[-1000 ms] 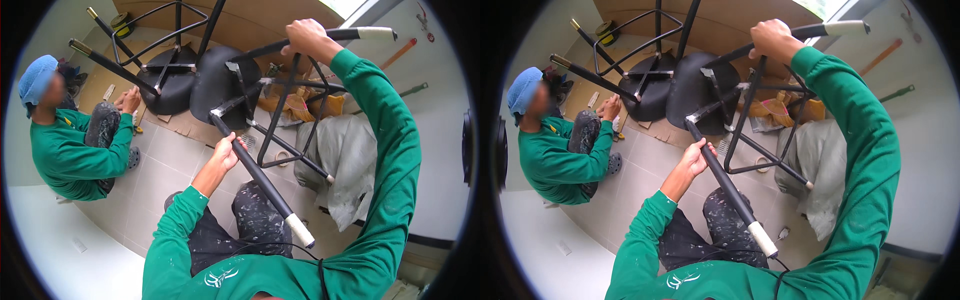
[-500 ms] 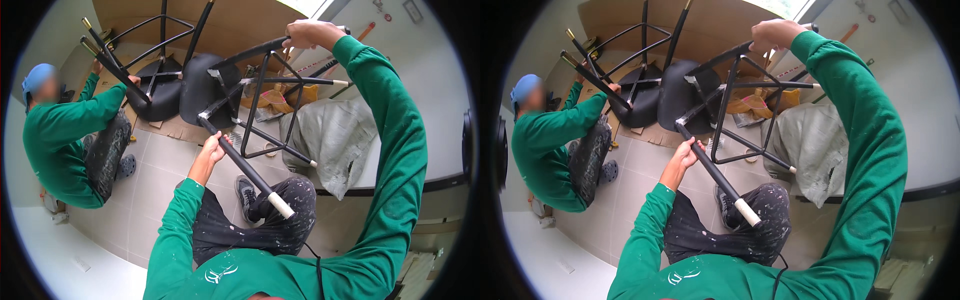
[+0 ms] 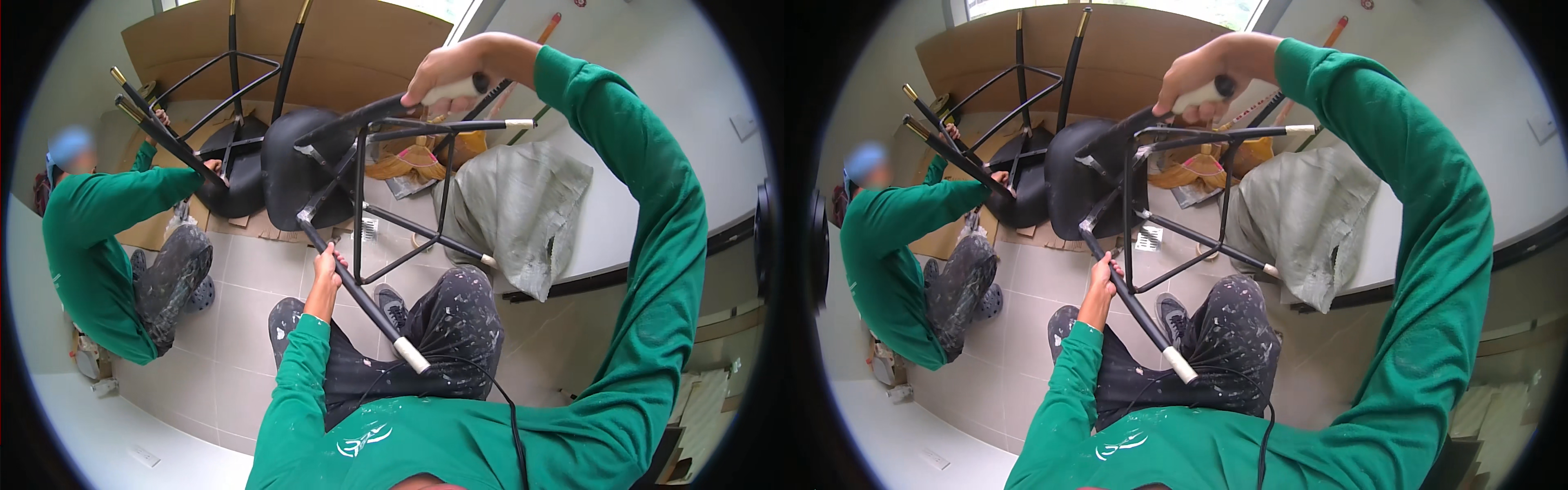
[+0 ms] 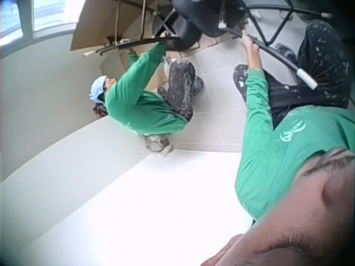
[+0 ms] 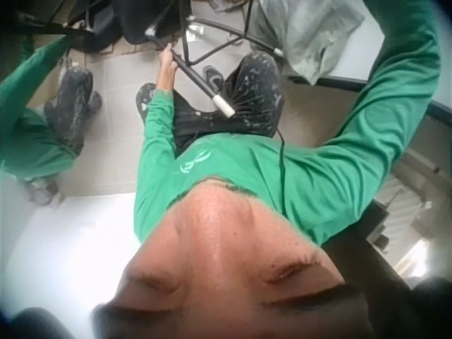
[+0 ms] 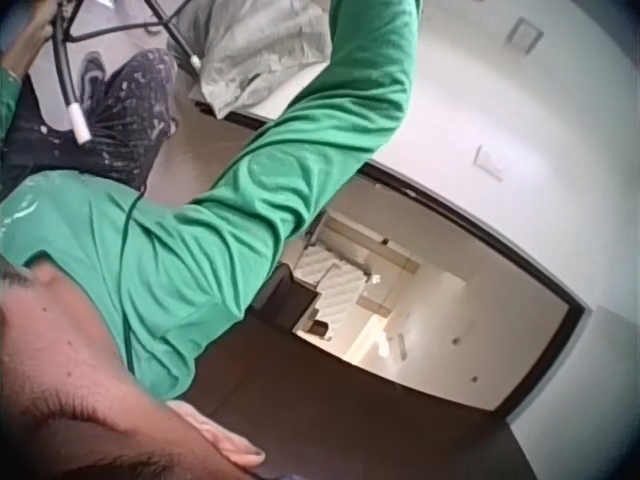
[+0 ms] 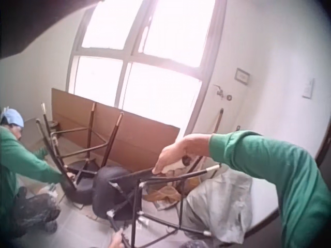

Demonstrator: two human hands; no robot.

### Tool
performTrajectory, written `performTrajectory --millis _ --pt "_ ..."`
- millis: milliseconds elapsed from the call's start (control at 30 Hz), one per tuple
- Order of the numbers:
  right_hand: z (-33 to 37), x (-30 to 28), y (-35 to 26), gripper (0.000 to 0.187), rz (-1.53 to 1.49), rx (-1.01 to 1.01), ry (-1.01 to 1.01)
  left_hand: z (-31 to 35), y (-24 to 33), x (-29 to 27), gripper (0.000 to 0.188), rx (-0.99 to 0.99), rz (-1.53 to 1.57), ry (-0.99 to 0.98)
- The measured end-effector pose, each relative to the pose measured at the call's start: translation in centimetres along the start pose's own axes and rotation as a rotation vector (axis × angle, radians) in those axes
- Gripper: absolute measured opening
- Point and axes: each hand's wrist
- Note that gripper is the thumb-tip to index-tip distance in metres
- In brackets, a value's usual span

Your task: The person assembles or repairs a black chair by painting or applying sealant to the frame joints with a small brush while holding a container.

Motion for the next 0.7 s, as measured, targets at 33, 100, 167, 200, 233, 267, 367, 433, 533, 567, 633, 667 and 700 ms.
performTrajectory --millis 33,100,167,200,233,267,367,433,533,567,633,667,700 --pt "0.8 1.5 -0.2 0.028 0.044 -0.027 0.051 0.0 0.3 -1.1 0.028 -0.001 -0.020 0.011" --pt "3.1 5.3 0.0 0.028 0.148 -0.069 0.161 0.4 0.6 -2.0 0.026 0.049 -0.069 0.026" --pt "4.1 6.7 1.5 0.027 0.034 -0.059 0.142 1.1 -0.2 -2.4 0.025 0.057 -0.108 0.021" --pt "4.3 6.9 2.2 0.029 0.006 -0.039 0.122 1.1 -0.2 -2.3 0.024 0.064 -0.124 0.000" --pt "4.9 7.3 2.4 0.031 -0.013 -0.045 0.112 1.0 0.2 -2.4 0.024 0.079 -0.138 -0.021" --pt "5.3 7.8 2.8 0.033 -0.032 -0.050 0.103 1.0 0.4 -2.3 0.023 0.091 -0.155 -0.034" --pt "6.4 9.3 4.5 0.027 -0.157 -0.115 0.148 0.3 0.6 -1.9 0.023 0.117 -0.205 -0.055" --pt "5.8 9.4 6.4 0.023 -0.260 -0.181 0.150 -0.8 1.0 -1.4 0.022 0.141 -0.232 -0.081" --pt "4.1 10.2 8.2 0.034 -0.185 -0.197 0.156 -2.3 1.5 -1.3 0.022 0.178 -0.324 -0.065" --pt "4.1 10.9 9.0 0.034 -0.233 -0.192 0.173 -2.7 1.4 -1.2 0.023 0.189 -0.368 -0.057" --pt "3.9 11.7 10.3 0.035 -0.294 -0.212 0.171 -3.8 1.5 -0.7 0.024 0.212 -0.442 -0.069" --pt "3.9 11.8 10.9 0.036 -0.339 -0.212 0.163 -4.4 1.7 -0.4 0.024 0.223 -0.479 -0.075" --pt "3.7 11.6 11.0 0.038 -0.378 -0.210 0.153 -5.0 1.8 -0.1 0.025 0.228 -0.502 -0.085"
Point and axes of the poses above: each hand's wrist, its own z-axis away from the middle knuckle, its own x-axis out of the palm, y = z × x, and after that the axes turned 14 degrees about -z, right-handed
